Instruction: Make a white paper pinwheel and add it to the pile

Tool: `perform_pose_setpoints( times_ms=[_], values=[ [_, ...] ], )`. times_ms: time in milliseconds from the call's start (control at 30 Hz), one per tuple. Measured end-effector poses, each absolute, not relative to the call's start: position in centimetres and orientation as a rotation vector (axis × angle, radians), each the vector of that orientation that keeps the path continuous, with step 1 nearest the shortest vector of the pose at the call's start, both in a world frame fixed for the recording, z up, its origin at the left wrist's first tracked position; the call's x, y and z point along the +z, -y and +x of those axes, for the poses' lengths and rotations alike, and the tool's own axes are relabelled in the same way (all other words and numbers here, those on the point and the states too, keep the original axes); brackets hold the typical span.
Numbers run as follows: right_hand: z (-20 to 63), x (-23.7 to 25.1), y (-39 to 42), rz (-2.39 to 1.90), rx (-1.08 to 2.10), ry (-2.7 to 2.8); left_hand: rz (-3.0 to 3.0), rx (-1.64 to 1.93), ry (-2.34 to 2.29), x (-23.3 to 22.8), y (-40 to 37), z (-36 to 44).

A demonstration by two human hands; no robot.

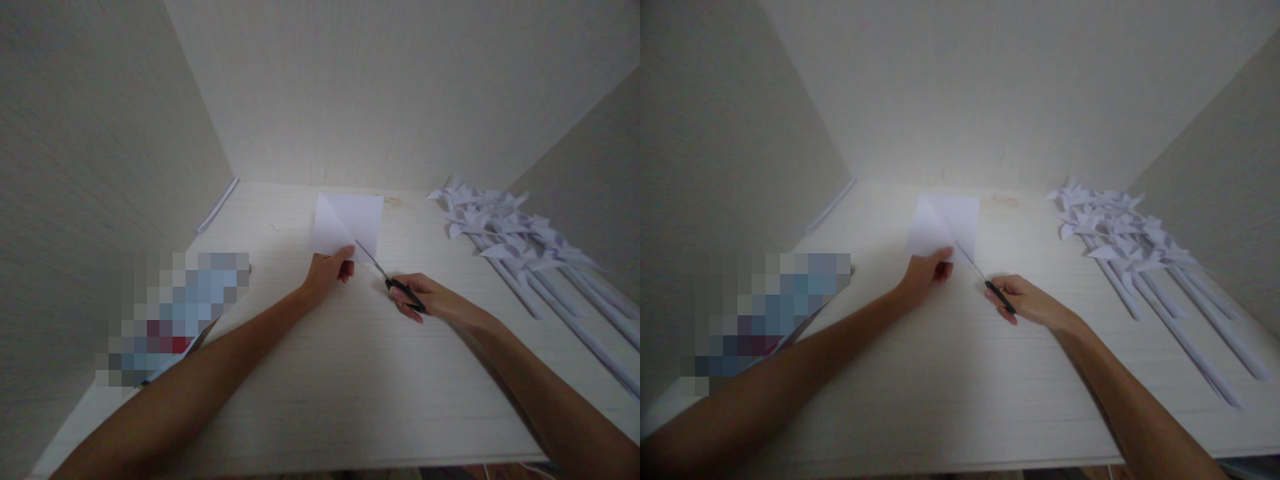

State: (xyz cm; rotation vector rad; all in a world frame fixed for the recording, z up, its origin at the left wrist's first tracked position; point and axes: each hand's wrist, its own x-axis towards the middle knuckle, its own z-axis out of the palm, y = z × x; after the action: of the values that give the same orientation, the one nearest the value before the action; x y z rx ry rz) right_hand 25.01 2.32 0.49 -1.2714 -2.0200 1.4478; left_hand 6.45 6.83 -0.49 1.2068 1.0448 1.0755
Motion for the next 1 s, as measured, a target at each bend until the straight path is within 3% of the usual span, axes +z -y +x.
perform_pose_setpoints(
  times_ms=[1000],
  values=[
    [25.1,0.18,-2.44,-1.282,1.436,2.032,1.297,0.97,-1.056,0.03,-6.25,6.53]
  ],
)
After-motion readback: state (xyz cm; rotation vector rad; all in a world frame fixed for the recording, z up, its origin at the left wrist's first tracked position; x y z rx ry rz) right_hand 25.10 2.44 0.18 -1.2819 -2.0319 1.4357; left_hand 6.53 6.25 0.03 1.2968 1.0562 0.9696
